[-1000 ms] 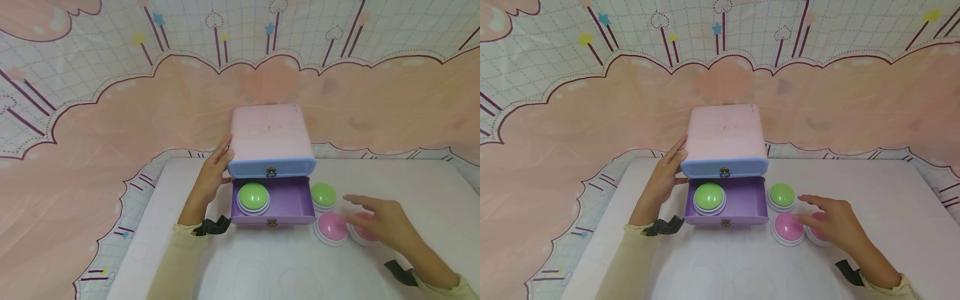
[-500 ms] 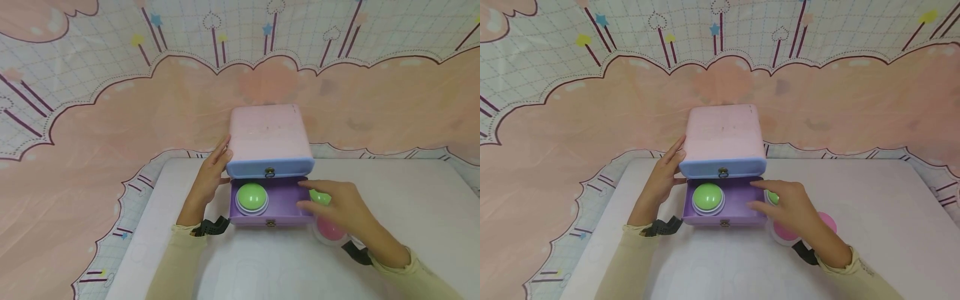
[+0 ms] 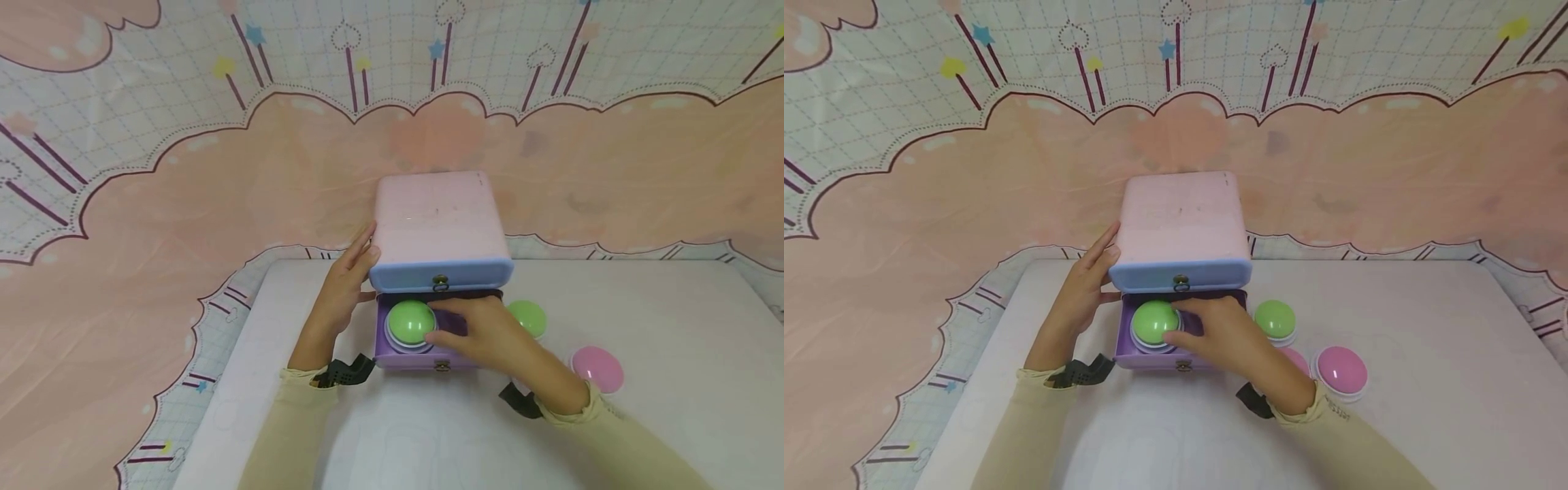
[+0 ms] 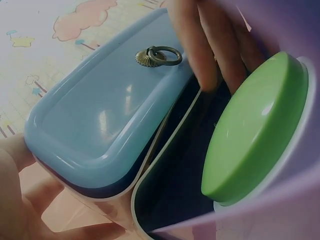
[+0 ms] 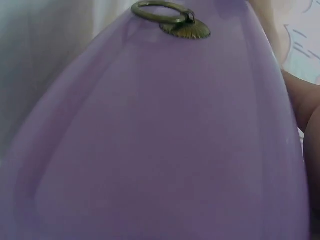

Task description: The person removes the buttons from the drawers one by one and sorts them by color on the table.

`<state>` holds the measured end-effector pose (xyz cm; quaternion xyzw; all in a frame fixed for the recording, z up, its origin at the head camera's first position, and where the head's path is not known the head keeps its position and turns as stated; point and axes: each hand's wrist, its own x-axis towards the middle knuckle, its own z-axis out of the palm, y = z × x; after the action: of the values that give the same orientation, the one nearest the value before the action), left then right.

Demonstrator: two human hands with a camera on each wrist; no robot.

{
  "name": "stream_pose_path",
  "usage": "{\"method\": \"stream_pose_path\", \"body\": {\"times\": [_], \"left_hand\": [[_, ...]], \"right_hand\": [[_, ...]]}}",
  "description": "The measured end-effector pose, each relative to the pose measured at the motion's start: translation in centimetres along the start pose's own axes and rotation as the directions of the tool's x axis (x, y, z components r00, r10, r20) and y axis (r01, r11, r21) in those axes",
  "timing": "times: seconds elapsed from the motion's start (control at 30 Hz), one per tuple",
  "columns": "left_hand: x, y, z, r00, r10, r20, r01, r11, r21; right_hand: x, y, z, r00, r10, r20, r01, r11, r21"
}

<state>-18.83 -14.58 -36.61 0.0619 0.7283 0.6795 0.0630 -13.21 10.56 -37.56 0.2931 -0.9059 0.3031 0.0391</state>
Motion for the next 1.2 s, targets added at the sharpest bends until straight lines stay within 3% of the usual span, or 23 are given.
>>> {"method": "stream_pose_path", "body": {"times": [0.7, 0.97, 1.2], "left_hand": [[-0.1, -0.2, -0.2, 1.0, 0.01, 0.016, -0.011, 1.0, 0.004], [-0.1, -0.1, -0.1, 1.0, 0.016, 0.015, -0.016, 1.0, 0.003], [-0.1, -0.1, -0.1, 1.0, 0.023, 0.018, -0.023, 1.0, 0.005]], "right_hand": [[2.7, -1.8, 1.8, 0.995, 0.068, 0.075, -0.069, 0.998, 0.007], [3.3, -2.3, 2.2, 0.98, 0.154, 0.129, -0.155, 0.988, -0.003], [3.6, -2.6, 2.4, 0.973, 0.191, 0.128, -0.188, 0.982, -0.035]]}}
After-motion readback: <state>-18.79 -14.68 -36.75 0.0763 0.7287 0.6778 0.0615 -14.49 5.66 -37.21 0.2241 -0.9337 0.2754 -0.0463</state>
